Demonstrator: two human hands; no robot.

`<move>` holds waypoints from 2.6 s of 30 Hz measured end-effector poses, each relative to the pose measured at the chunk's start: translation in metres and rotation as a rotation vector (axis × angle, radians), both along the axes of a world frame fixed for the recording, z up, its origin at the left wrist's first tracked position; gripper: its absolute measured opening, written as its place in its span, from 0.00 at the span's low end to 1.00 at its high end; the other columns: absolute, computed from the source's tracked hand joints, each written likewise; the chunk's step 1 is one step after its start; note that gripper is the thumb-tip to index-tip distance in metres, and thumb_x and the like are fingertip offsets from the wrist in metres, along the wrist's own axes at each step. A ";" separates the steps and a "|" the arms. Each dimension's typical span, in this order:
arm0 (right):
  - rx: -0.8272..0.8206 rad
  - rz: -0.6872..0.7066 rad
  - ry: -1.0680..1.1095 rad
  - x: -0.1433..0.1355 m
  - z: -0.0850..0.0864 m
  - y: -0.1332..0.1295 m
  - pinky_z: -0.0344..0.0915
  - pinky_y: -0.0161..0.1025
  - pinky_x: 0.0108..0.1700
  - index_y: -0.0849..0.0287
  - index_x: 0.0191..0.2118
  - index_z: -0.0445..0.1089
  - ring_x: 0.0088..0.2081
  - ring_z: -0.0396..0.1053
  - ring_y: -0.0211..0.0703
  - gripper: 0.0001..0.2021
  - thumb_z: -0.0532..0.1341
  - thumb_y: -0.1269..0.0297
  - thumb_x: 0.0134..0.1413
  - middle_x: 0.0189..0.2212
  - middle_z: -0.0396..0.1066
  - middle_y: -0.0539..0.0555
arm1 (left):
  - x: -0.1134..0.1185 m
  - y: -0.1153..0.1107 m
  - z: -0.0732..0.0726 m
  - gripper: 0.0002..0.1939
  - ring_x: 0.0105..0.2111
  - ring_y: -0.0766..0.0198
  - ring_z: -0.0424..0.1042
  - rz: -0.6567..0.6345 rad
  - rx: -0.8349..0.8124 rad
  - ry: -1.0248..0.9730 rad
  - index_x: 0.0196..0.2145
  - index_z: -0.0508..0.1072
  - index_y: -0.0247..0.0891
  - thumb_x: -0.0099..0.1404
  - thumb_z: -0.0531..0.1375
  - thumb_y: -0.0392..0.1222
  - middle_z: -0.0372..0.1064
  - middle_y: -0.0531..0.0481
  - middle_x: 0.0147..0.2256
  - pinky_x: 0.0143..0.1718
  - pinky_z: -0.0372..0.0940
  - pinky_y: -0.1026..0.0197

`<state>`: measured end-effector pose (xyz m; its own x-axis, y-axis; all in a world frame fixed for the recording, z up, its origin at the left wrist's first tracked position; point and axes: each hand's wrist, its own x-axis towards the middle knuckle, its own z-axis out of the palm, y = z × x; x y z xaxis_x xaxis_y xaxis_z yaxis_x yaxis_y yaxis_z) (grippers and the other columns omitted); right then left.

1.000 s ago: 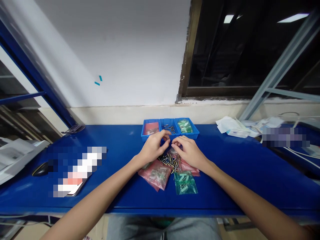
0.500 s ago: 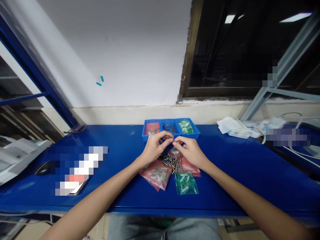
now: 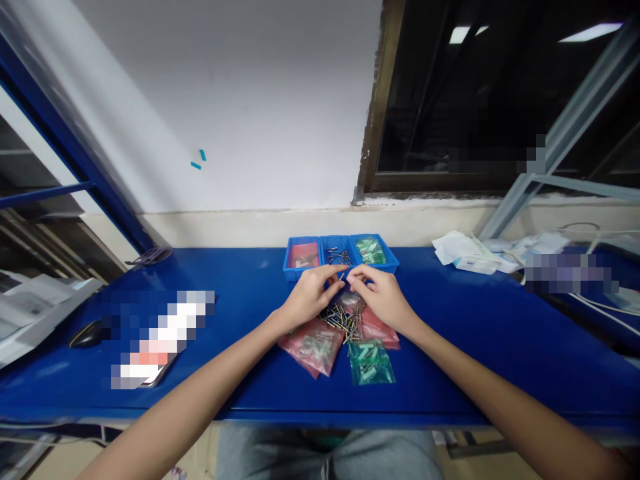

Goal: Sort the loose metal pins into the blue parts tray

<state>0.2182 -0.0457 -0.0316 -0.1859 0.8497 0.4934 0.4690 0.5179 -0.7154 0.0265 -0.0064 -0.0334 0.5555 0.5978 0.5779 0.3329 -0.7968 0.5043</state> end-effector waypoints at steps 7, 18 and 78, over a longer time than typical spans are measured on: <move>-0.016 0.024 -0.061 -0.002 -0.003 0.001 0.63 0.35 0.34 0.58 0.36 0.72 0.31 0.71 0.40 0.05 0.59 0.66 0.61 0.30 0.75 0.49 | -0.001 0.003 0.001 0.05 0.31 0.67 0.72 0.022 -0.109 -0.123 0.41 0.74 0.36 0.69 0.60 0.38 0.75 0.52 0.33 0.34 0.67 0.64; 0.101 -0.021 -0.232 0.000 -0.004 -0.003 0.62 0.37 0.37 0.58 0.36 0.71 0.33 0.69 0.40 0.06 0.57 0.68 0.64 0.31 0.73 0.50 | 0.002 -0.003 0.009 0.09 0.30 0.67 0.71 0.073 -0.127 -0.157 0.37 0.75 0.36 0.66 0.63 0.45 0.75 0.51 0.33 0.31 0.64 0.65; 0.200 -0.005 -0.568 0.001 -0.006 -0.001 0.63 0.43 0.45 0.59 0.39 0.71 0.41 0.66 0.47 0.09 0.53 0.71 0.66 0.36 0.72 0.56 | -0.008 0.011 -0.010 0.04 0.33 0.61 0.70 0.048 -0.004 0.307 0.36 0.72 0.35 0.66 0.57 0.32 0.72 0.48 0.34 0.36 0.63 0.61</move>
